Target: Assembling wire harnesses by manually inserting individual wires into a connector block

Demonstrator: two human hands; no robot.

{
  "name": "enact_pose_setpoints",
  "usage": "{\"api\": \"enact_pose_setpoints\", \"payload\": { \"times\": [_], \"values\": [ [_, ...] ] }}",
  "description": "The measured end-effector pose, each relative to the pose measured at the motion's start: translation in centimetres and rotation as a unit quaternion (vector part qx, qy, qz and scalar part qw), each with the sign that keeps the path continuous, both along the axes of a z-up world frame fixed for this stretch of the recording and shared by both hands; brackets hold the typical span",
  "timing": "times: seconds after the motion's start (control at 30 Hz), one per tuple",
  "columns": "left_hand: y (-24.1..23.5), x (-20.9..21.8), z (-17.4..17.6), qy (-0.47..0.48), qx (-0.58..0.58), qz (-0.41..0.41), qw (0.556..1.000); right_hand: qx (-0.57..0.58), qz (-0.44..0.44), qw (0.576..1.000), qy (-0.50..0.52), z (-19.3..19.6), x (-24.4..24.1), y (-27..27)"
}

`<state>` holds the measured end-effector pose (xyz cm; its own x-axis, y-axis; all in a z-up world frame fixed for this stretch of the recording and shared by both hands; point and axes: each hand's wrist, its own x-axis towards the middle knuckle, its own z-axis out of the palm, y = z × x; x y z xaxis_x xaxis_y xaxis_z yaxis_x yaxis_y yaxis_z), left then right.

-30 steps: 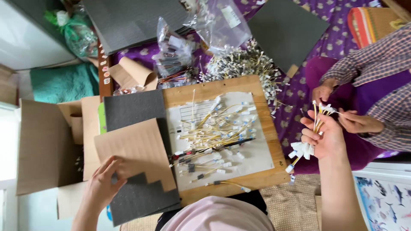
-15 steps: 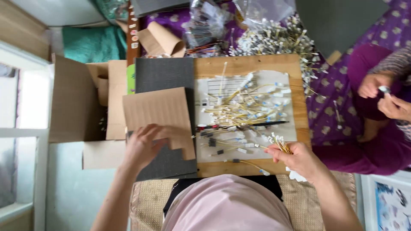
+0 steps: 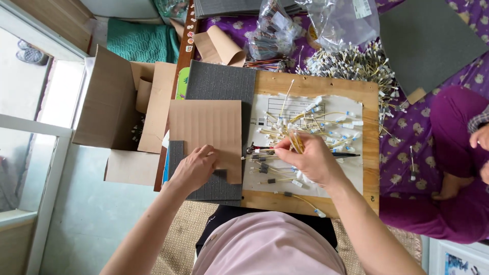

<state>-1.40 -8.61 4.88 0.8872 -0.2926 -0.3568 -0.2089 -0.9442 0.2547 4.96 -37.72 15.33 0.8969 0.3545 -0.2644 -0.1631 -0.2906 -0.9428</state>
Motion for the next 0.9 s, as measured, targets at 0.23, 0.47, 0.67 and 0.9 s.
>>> {"api": "enact_pose_setpoints", "payload": {
  "times": [0.23,0.47,0.67,0.9],
  "values": [
    [0.1,-0.4,0.7,0.016,-0.02,-0.006,1.0,-0.035,0.02,0.998,-0.044,-3.4,1.2,1.6],
    [0.9,-0.2,-1.9,-0.007,0.029,-0.024,0.999,-0.175,0.066,0.981,-0.051,-4.7,1.3,2.0],
    [1.3,0.4,-0.3,0.0,0.034,-0.026,0.999,-0.16,0.072,0.984,-0.006,-4.6,1.4,1.7],
    [2.1,-0.7,-0.7,-0.055,-0.018,-0.015,0.998,-0.127,0.09,0.987,0.034,-4.2,1.9,0.9]
  ]
}}
